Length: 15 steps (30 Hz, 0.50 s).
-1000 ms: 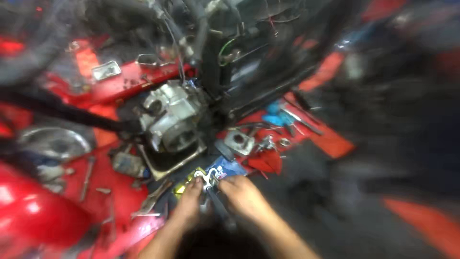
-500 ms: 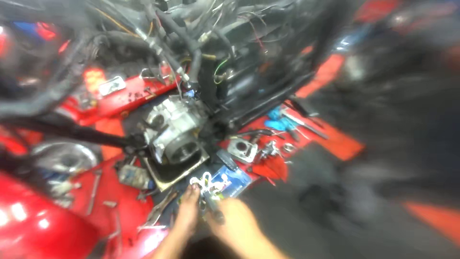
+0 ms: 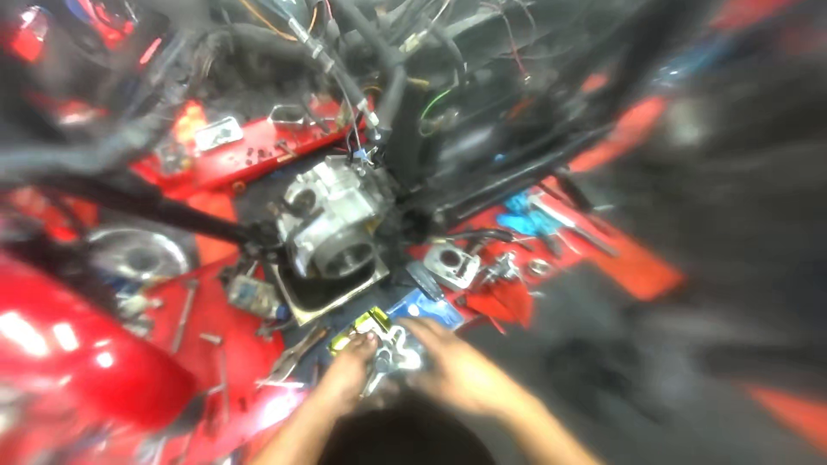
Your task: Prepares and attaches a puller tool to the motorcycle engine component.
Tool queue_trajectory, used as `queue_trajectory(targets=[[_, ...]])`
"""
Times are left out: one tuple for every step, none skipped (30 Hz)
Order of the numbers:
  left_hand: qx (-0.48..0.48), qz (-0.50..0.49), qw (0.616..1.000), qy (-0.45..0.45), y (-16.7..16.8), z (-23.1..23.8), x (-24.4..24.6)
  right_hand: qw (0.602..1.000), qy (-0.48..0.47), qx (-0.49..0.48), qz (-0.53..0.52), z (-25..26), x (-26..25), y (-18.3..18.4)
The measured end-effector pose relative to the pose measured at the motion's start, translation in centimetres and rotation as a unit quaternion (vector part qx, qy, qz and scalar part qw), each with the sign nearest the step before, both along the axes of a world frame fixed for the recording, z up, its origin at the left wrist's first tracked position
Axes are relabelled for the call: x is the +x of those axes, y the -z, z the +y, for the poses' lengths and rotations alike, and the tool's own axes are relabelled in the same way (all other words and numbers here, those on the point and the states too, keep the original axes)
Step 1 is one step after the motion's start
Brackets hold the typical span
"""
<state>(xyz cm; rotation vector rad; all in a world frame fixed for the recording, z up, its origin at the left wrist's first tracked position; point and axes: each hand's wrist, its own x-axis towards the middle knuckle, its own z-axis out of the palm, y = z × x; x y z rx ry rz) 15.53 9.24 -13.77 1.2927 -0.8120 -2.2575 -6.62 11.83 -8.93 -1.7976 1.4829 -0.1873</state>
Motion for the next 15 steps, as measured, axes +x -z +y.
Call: queue_trajectory(targets=[[0.013,-0.022,0.999,0.031,-0.3,0.2,0.2,0.998,-0.032,0.048,-0.038,-0.4,0.2,0.4],[0.019,-0.050,0.997,0.063,-0.6,0.3,0.3,0.993,-0.050,0.081,-0.073,-0.4,0.4,1.2],[0.021,-0.073,0.993,0.095,-0.7,0.2,0.4,0.988,-0.051,0.102,-0.106,-0.4,0.7,2.1],[0.024,-0.093,0.988,0.121,-0.7,0.1,0.4,0.983,-0.036,0.112,-0.142,-0.1,1.0,3.2],[0.027,-0.113,0.983,0.140,-0.7,0.1,0.3,0.978,-0.011,0.111,-0.179,0.4,1.5,4.4],[0.031,-0.130,0.979,0.152,-0.7,0.0,0.3,0.971,0.016,0.101,-0.214,1.0,1.9,5.6],[0.033,-0.142,0.977,0.157,-0.8,-0.1,0.2,0.963,0.049,0.088,-0.251,1.5,2.4,6.8],[0.035,-0.146,0.976,0.159,-0.9,-0.3,0.2,0.949,0.087,0.071,-0.294,1.8,2.9,7.8],[0.038,-0.147,0.976,0.158,-1.2,-0.6,0.1,0.934,0.120,0.062,-0.331,1.9,3.3,8.5],[0.036,-0.145,0.977,0.153,-1.4,-0.8,0.1,0.923,0.143,0.056,-0.352,1.9,3.4,8.8],[0.028,-0.141,0.979,0.142,-1.6,-1.0,0.2,0.918,0.156,0.047,-0.361,1.8,3.5,8.8],[0.017,-0.130,0.984,0.121,-1.9,-1.1,0.3,0.918,0.161,0.036,-0.360,1.7,3.4,8.5],[0.004,-0.117,0.989,0.090,-2.2,-1.0,0.5,0.924,0.162,0.024,-0.346,1.5,3.3,8.1],[-0.014,-0.108,0.992,0.058,-2.5,-0.8,0.8,0.930,0.167,0.013,-0.326,1.2,3.3,7.5],[-0.040,-0.108,0.993,0.028,-2.7,-0.6,1.1,0.935,0.178,0.002,-0.307,0.8,3.3,7.0]])
